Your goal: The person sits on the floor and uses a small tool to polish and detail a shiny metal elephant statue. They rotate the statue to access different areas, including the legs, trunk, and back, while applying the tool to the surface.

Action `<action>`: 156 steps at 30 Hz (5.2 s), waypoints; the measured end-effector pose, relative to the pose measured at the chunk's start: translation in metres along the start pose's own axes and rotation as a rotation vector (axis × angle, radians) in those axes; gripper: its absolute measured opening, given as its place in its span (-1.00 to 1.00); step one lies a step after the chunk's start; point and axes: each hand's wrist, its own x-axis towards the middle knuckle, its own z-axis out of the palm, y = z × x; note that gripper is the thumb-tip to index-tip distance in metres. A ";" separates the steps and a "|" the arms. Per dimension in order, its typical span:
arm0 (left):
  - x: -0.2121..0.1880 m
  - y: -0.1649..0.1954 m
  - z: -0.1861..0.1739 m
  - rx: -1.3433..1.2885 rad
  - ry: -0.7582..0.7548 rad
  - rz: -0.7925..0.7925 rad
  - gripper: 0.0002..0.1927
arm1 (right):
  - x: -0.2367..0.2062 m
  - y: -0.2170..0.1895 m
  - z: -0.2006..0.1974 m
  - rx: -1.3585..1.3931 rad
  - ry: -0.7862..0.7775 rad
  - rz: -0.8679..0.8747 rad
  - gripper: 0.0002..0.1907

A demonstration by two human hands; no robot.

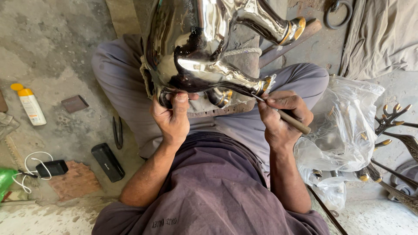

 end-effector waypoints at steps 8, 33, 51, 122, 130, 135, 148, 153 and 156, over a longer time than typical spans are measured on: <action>0.002 0.001 0.000 0.065 0.023 0.005 -0.84 | 0.004 -0.004 0.008 0.467 0.152 0.278 -0.88; 0.004 0.001 -0.001 0.032 -0.019 -0.006 -0.82 | 0.011 -0.004 0.002 0.324 0.064 0.278 -0.89; 0.009 0.011 0.003 0.023 -0.023 0.032 -0.85 | 0.069 -0.029 -0.032 -0.243 -0.530 -0.396 -0.87; 0.010 -0.021 0.001 0.243 0.014 0.046 -0.78 | 0.111 -0.016 0.054 0.386 -0.101 0.093 -0.86; 0.006 -0.025 0.000 0.250 0.032 0.045 -0.77 | 0.104 -0.014 0.052 0.245 -0.131 -0.051 -0.87; 0.008 -0.032 0.000 0.218 0.039 0.088 -0.70 | 0.098 -0.017 0.053 0.193 -0.155 -0.108 -0.88; 0.009 -0.022 0.000 0.298 0.037 0.060 -0.69 | 0.099 -0.024 0.053 -0.032 -0.243 -0.265 -0.82; 0.015 -0.012 0.004 0.284 0.028 0.041 -0.75 | 0.112 -0.014 0.047 -0.001 -0.350 -0.348 -0.85; 0.018 -0.004 0.006 0.220 -0.029 -0.010 -0.83 | 0.132 0.001 0.040 0.051 -0.486 -0.450 -0.85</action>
